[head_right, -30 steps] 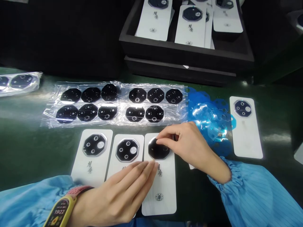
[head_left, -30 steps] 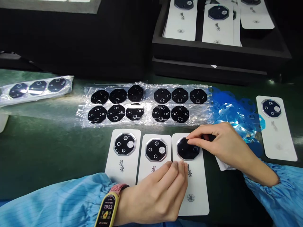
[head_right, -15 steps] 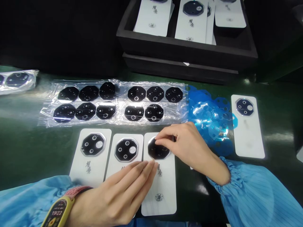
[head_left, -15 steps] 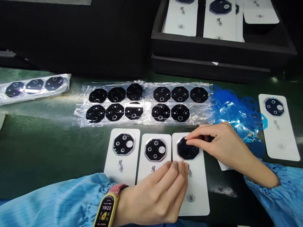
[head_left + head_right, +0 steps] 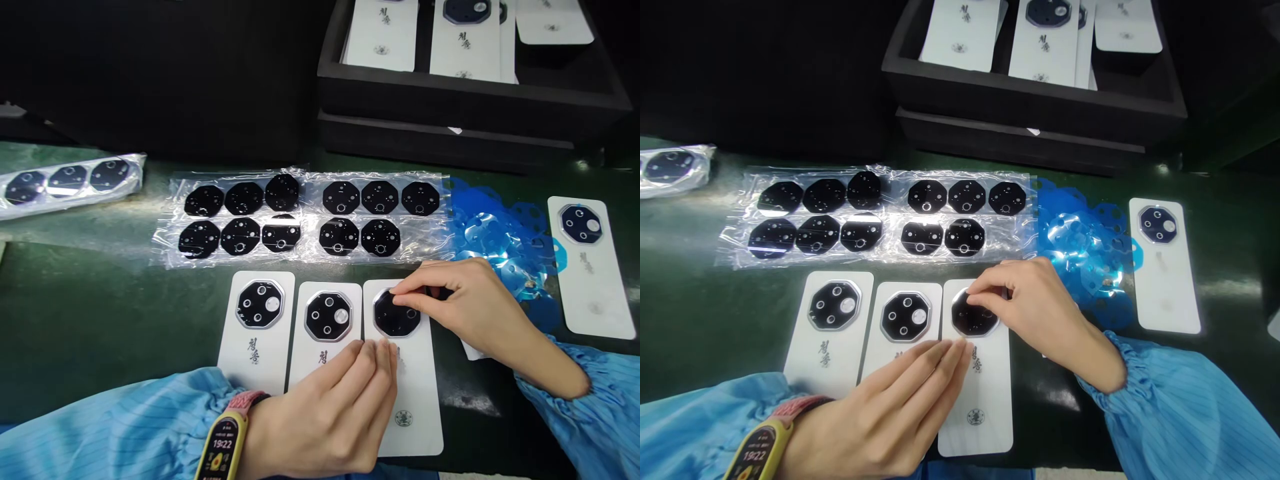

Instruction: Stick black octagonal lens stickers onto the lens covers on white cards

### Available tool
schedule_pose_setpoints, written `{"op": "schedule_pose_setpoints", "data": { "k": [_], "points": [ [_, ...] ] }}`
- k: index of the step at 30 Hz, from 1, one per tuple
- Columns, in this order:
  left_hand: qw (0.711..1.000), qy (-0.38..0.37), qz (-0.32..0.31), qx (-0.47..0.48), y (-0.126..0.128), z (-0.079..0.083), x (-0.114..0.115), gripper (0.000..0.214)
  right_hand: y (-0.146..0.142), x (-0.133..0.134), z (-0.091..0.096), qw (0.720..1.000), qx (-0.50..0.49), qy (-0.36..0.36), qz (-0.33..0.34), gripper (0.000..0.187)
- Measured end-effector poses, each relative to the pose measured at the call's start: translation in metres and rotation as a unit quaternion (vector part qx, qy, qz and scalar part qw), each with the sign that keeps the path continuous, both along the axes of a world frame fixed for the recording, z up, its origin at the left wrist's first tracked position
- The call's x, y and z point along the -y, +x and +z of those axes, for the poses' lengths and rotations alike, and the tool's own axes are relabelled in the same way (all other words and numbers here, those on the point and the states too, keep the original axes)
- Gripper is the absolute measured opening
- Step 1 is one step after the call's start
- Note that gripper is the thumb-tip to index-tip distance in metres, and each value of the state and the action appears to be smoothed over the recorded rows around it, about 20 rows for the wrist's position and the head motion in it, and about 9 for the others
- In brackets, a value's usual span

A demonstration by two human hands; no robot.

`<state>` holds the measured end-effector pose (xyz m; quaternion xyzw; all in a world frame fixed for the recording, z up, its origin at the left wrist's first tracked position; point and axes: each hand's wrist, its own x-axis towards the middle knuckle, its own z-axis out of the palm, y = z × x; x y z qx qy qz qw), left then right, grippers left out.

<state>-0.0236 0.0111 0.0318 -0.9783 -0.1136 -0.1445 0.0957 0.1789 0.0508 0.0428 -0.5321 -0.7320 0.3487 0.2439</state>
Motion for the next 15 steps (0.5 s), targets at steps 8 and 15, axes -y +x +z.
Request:
{"op": "schedule_pose_setpoints", "data": {
  "k": [8, 15],
  "points": [
    [1.0, 0.02, 0.003, -0.013, 0.0012, 0.0007, 0.0016, 0.031, -0.0016, 0.0001, -0.0013, 0.998, 0.009, 0.067, 0.005, 0.022],
    [1.0, 0.011, 0.004, -0.012, 0.0006, 0.0007, 0.0025, 0.029, -0.0027, 0.0028, -0.0024, 0.996, 0.021, 0.084, 0.017, 0.021]
  ]
}}
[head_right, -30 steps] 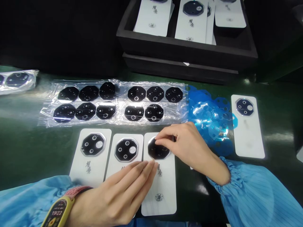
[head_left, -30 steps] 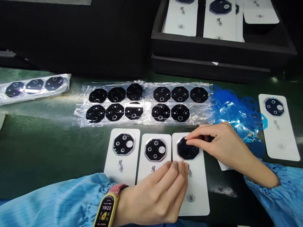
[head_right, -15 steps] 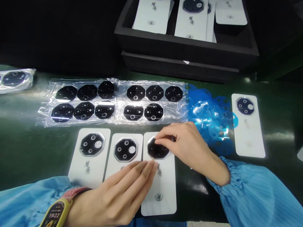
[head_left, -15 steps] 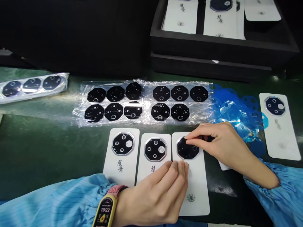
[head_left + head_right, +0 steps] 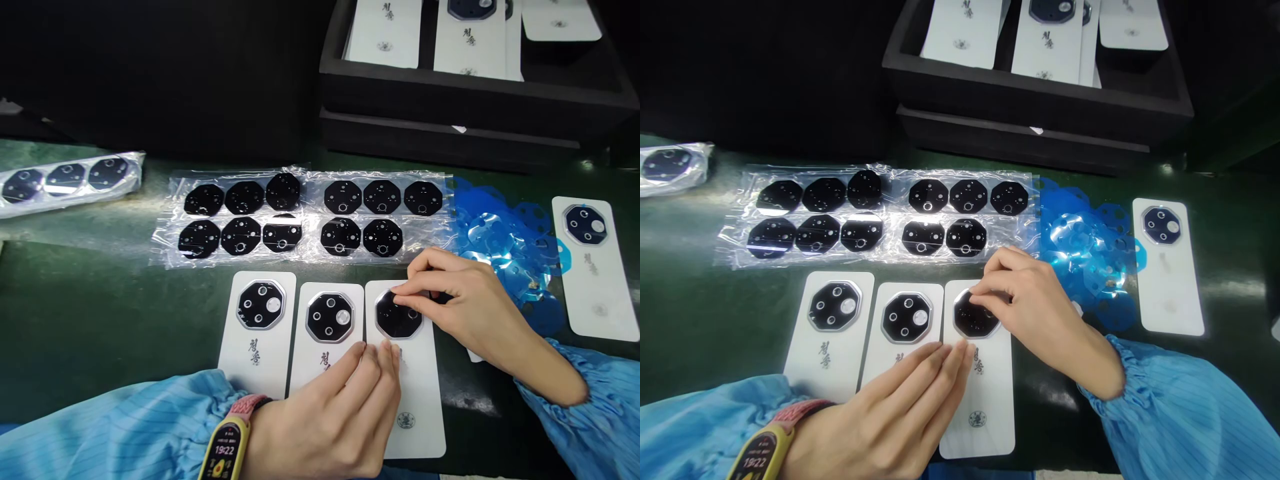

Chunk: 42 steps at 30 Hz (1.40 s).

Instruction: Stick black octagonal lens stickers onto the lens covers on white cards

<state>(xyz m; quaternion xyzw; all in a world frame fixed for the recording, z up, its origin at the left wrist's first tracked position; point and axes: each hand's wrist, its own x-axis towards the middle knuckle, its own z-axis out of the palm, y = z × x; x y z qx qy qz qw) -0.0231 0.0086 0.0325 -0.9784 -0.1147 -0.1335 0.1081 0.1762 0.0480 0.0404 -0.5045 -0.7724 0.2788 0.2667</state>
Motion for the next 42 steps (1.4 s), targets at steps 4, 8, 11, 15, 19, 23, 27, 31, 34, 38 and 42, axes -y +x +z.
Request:
{"op": "schedule_pose_setpoints", "data": {
  "k": [4, 8, 11, 15, 19, 23, 27, 31, 34, 38, 42],
  "points": [
    [1.0, 0.0, 0.004, 0.0, 0.0, -0.001, 0.0, 0.031, -0.001, 0.001, 0.0, 0.999, 0.012, 0.029, 0.014, 0.019],
    [1.0, -0.007, 0.006, 0.011, 0.0, -0.003, 0.001, 0.034, -0.001, 0.004, 0.0, 0.997, 0.033, 0.057, 0.031, 0.019],
    [1.0, -0.014, 0.008, 0.017, -0.001, -0.003, 0.002, 0.033, -0.001, 0.007, -0.001, 0.996, 0.044, 0.068, 0.039, 0.023],
    [1.0, -0.016, 0.01, 0.014, -0.002, -0.003, 0.002, 0.032, -0.001, 0.009, -0.003, 0.993, 0.07, 0.081, 0.047, 0.025],
    [1.0, -0.017, -0.001, 0.015, -0.002, -0.004, 0.001, 0.033, -0.001, 0.01, -0.003, 0.991, 0.084, 0.089, 0.059, 0.023],
    [1.0, -0.024, 0.003, 0.013, -0.002, -0.004, 0.001, 0.032, 0.0, 0.012, -0.004, 0.989, 0.095, 0.093, 0.067, 0.024],
    [1.0, -0.023, 0.001, 0.016, -0.003, -0.003, 0.002, 0.033, 0.001, 0.012, -0.004, 0.988, 0.102, 0.093, 0.072, 0.025],
    [1.0, -0.024, -0.003, 0.008, -0.004, -0.002, 0.002, 0.034, 0.001, 0.011, -0.003, 0.986, 0.108, 0.102, 0.079, 0.025],
    [1.0, -0.021, -0.003, 0.001, -0.004, -0.002, 0.001, 0.035, 0.0, 0.011, -0.002, 0.984, 0.117, 0.106, 0.084, 0.026],
    [1.0, -0.008, -0.016, 0.015, -0.004, -0.004, -0.001, 0.035, 0.0, 0.01, -0.001, 0.982, 0.125, 0.11, 0.087, 0.027],
    [1.0, -0.017, -0.008, 0.006, -0.004, -0.003, -0.001, 0.034, 0.001, 0.009, -0.002, 0.982, 0.125, 0.11, 0.087, 0.026]
  ]
}}
